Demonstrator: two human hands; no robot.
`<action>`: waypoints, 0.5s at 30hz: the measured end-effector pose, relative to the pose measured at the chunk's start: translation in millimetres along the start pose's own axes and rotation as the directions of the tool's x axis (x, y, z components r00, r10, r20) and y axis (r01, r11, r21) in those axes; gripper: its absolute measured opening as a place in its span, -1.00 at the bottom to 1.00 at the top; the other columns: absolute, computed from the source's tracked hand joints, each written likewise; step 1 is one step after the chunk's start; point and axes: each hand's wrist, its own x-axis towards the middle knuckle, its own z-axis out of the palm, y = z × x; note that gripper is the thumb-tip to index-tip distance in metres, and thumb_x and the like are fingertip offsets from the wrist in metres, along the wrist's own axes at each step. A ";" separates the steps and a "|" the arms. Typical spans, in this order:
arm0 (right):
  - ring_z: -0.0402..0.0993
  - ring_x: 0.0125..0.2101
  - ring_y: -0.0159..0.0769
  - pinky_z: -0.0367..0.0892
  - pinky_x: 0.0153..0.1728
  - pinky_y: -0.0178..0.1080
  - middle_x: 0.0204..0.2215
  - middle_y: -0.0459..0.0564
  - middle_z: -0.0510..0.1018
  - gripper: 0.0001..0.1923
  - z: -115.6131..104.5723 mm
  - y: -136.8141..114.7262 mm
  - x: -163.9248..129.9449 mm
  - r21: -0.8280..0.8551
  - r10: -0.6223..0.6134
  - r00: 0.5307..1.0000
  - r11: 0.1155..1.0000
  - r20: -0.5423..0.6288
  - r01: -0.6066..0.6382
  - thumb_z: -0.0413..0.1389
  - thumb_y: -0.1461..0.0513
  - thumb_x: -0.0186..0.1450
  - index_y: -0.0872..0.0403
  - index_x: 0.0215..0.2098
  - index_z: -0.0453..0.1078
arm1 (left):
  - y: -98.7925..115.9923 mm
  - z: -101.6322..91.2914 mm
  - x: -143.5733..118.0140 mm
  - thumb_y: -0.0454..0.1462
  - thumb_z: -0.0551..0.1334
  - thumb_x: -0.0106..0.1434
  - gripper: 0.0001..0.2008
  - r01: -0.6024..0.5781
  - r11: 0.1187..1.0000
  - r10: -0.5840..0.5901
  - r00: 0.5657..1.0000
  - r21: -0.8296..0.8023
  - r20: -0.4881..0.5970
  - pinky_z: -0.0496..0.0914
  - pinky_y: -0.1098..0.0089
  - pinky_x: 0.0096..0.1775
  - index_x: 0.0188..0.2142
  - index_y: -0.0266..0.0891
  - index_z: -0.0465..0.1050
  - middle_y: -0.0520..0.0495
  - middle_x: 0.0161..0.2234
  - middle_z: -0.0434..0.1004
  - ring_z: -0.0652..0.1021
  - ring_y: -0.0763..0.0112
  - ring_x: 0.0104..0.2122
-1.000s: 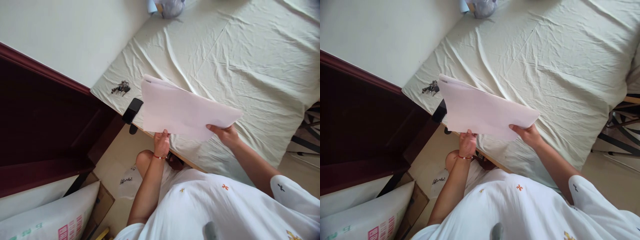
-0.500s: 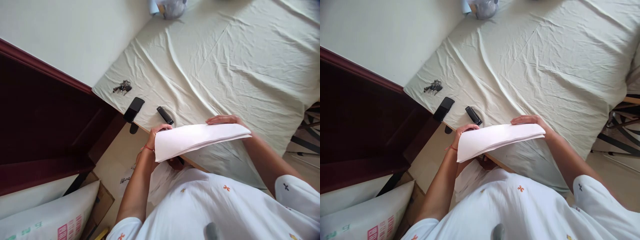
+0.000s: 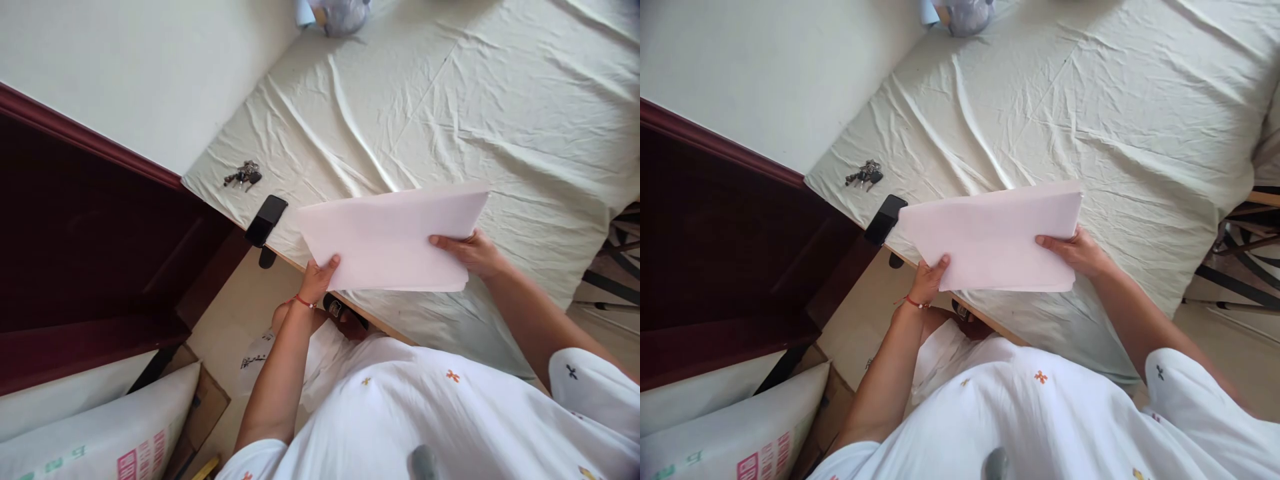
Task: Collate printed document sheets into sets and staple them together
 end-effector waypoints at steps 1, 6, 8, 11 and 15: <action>0.71 -0.18 0.04 0.68 -0.21 -0.01 -0.11 0.04 0.74 -0.53 1.7 0.2 -1.4 0.030 0.040 0.999 0.999 -0.006 -0.039 0.52 -0.01 0.09 -0.01 -0.11 0.64 | -0.3 3.3 -3.2 0.11 0.55 0.02 -0.42 0.025 0.999 -0.025 1.000 -0.040 -0.005 0.60 0.07 0.05 -0.15 -0.28 0.68 -0.27 -0.17 0.76 0.71 0.01 -0.08; 0.72 -0.19 0.03 0.68 -0.22 -0.02 -0.15 0.04 0.74 -0.54 8.4 7.7 -10.0 0.123 0.177 0.983 0.978 -0.050 -0.170 0.53 -0.01 0.08 -0.01 -0.13 0.65 | -2.3 13.1 -16.5 0.12 0.57 -0.03 -0.35 0.117 0.986 -0.118 0.993 -0.122 -0.002 0.57 0.04 0.11 -0.11 -0.30 0.68 -0.28 -0.12 0.76 0.70 -0.01 -0.01; 0.71 -0.15 0.02 0.67 -0.17 -0.04 -0.13 0.02 0.74 -0.51 9.4 9.8 -13.9 0.125 0.143 0.987 0.983 -0.071 -0.133 0.55 0.00 0.03 -0.01 -0.14 0.65 | -2.3 10.6 -17.1 0.12 0.56 -0.01 -0.36 0.111 0.989 -0.112 0.994 -0.102 0.005 0.55 0.04 0.14 -0.10 -0.31 0.69 -0.28 -0.11 0.76 0.69 -0.02 0.02; 0.68 -0.07 0.02 0.63 -0.05 -0.03 -0.07 -0.01 0.73 -0.48 7.5 5.7 -17.8 0.051 -0.028 0.993 0.998 -0.113 0.034 0.57 0.02 -0.02 -0.02 -0.13 0.66 | 0.9 0.7 -11.2 0.08 0.56 0.03 -0.41 0.031 0.999 -0.029 0.999 -0.039 0.040 0.55 0.09 0.15 -0.09 -0.29 0.69 -0.26 -0.10 0.76 0.69 0.03 0.02; 0.67 -0.15 -0.02 0.62 -0.10 -0.05 -0.16 -0.02 0.73 -0.54 0.2 -8.7 -15.4 -0.092 -0.207 0.975 0.976 -0.077 0.200 0.55 -0.01 0.01 -0.01 -0.19 0.68 | 6.2 -14.7 5.6 0.01 0.57 0.04 -0.50 -0.120 0.992 0.119 0.991 0.022 0.062 0.49 0.11 0.23 -0.08 -0.19 0.69 -0.14 -0.14 0.76 0.68 0.10 0.02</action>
